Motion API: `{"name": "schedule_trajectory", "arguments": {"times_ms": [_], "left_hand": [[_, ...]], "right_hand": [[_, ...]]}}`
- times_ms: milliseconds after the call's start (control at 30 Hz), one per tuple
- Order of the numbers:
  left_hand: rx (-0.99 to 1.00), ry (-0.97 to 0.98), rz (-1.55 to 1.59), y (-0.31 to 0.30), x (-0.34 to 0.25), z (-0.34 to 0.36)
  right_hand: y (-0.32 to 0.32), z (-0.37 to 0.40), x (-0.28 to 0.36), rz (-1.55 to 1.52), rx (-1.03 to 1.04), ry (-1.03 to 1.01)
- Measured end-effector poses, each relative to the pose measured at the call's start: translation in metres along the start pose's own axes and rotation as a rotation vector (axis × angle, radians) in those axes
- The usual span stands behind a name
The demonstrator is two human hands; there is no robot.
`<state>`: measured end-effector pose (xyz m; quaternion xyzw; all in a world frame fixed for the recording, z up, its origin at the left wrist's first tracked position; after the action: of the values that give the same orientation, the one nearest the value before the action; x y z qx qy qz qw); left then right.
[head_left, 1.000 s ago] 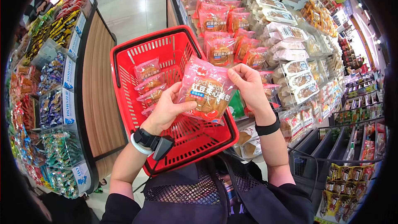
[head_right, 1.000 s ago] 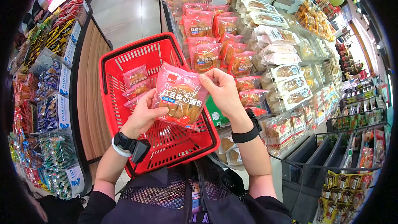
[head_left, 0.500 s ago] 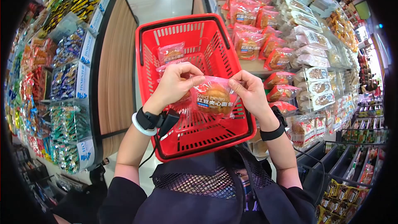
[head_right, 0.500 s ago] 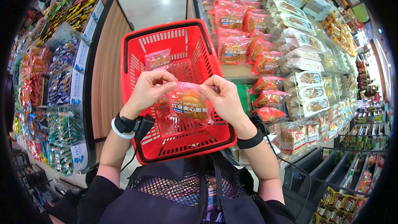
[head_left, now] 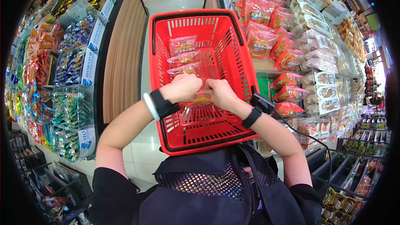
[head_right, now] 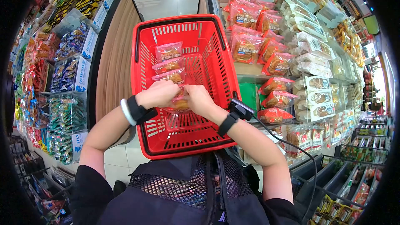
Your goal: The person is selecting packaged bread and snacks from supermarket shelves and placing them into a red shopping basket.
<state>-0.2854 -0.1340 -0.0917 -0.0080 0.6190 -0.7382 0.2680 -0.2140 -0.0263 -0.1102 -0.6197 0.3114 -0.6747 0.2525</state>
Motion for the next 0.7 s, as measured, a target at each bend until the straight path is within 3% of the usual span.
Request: {"name": "schedule_trajectory", "arguments": {"times_ms": [33, 167, 233, 367, 467, 600, 667, 700], "left_hand": [[0.057, -0.017, -0.041, 0.001, 0.0, -0.005], [0.163, -0.013, -0.122, 0.015, 0.0, -0.023], [0.228, -0.036, -0.121, 0.023, 0.0, -0.03], [0.289, -0.073, -0.121, 0.04, 0.009, -0.039], [0.277, -0.108, -0.109, 0.048, 0.013, -0.038], [0.334, -0.087, -0.141, 0.061, 0.02, -0.041], [0.353, -0.051, -0.136, 0.057, 0.018, -0.043], [0.363, -0.056, -0.139, 0.065, 0.021, -0.046]], "right_hand": [[0.012, -0.005, -0.008, -0.031, 0.039, 0.083], [0.034, -0.009, -0.02, -0.169, -0.01, 0.028], [0.046, -0.011, -0.031, -0.002, -0.008, 0.06], [0.061, -0.018, -0.047, -0.003, -0.044, 0.078], [0.074, -0.018, -0.053, 0.071, 0.045, 0.135], [0.108, -0.019, -0.077, 0.234, 0.136, 0.028], [0.076, -0.013, -0.046, 0.302, 0.178, 0.091], [0.071, -0.01, -0.045, 0.236, 0.121, 0.027]]}}
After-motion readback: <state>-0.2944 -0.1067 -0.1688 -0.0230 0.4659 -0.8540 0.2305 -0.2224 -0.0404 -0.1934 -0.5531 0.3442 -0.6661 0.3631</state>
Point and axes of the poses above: each hand's wrist, its own z-axis away from the middle knuckle, its own y-axis out of the palm, x = y × z, the point moved 4 cm from there along -z, towards the middle knuckle, and after that the axes turned 8 degrees about -x, right-handed, at the moved point
